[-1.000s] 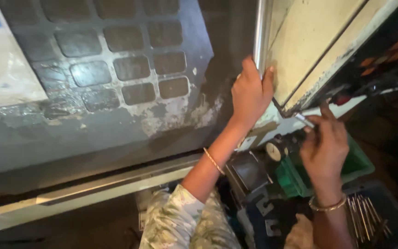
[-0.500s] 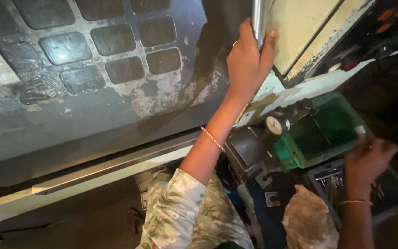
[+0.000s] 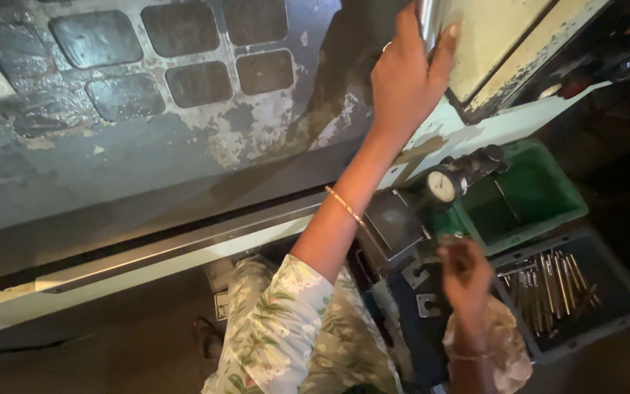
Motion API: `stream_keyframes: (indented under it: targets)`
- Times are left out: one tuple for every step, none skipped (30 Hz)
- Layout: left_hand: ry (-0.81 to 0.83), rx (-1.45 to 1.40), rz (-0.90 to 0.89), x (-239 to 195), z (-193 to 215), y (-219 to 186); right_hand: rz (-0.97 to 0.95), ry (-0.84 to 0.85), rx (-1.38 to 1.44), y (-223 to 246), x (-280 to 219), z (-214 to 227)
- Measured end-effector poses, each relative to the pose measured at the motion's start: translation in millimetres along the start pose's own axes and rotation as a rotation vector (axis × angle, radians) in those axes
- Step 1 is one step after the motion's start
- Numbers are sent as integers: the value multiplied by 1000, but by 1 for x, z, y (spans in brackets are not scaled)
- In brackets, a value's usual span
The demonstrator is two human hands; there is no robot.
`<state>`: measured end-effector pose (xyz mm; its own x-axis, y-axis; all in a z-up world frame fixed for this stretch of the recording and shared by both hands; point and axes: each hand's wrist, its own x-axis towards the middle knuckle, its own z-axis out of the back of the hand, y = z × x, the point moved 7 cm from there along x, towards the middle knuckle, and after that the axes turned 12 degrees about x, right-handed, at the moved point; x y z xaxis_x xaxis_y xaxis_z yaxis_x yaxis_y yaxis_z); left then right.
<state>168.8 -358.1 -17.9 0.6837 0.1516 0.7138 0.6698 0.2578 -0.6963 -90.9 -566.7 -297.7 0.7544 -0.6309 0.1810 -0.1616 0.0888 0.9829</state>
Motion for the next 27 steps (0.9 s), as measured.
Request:
stream_keyframes:
  targets:
    - [6, 4, 4, -1, 0, 1, -36, 64, 367, -4, -1, -22]
    - [11, 8, 6, 0, -1, 1, -4, 65, 343, -2, -3, -35]
    - [16, 12, 8, 0, -2, 2, 28, 67, 319, -1, -4, -51]
    - [1, 9, -6, 0, -1, 1, 64, 71, 296, 1, -3, -66]
    - [-13, 5, -20, 1, 0, 0, 151, 72, 143, 8, -3, -76]
    - [-27, 2, -32, 0, 0, -1, 237, 74, -13, 16, -3, -84]
    - [-25, 8, -26, -1, 0, 0, 321, 74, -169, 24, -5, -90]
    - [-26, 14, -21, -1, 0, 0, 310, 54, -186, 26, -3, -94]
    - [-26, 20, -16, 0, -1, 1, 299, 34, -203, 27, 0, -99]
    - [-39, 17, -18, 0, 0, 0, 285, 15, -220, 27, 2, -102]
    - [-51, 13, -20, 0, 0, 0, 272, 23, -214, 28, 2, -105]
    - [-63, 10, -21, -1, 0, 0, 257, 30, -209, 27, 1, -108]
    - [-58, -4, -24, -2, 0, 0, 242, 36, -203, 27, 0, -110]
    - [-53, -18, -26, -2, -1, 1, 268, 44, -220, 29, -1, -112]
    - [-49, -33, -29, -2, -1, 2, 293, 51, -236, 31, -2, -114]
    - [-56, -19, -31, -3, -1, 2, 317, 55, -254, 32, -4, -114]
    - [-63, -4, -33, -3, -1, 2, 300, 46, -305, 31, -5, -114]
    - [-70, 8, -38, -2, -1, 1, 286, 36, -356, 30, -5, -114]
    - [-67, 1, -40, -2, -1, 0, 271, 26, -406, 28, -5, -114]
    - [-65, -5, -41, -2, -1, 0, 274, 27, -413, 27, -6, -114]
    - [-63, -10, -43, -2, 0, 0, 278, 28, -421, 26, -8, -115]
    - [-58, -11, -40, -1, 0, 0, 284, 31, -427, 25, -8, -117]
    - [-53, -11, -37, -1, 1, -1, 326, 53, -381, 26, -8, -120]
    - [-48, -10, -32, -1, 1, 0, 366, 77, -334, 27, -10, -122]
    - [-46, -13, -34, -1, 1, 0, 405, 101, -288, 28, -11, -124]
    - [-43, -16, -35, -1, 0, 0, 369, 73, -321, 25, -11, -123]
    - [-41, -18, -36, -1, -1, 1, 332, 45, -354, 22, -10, -121]
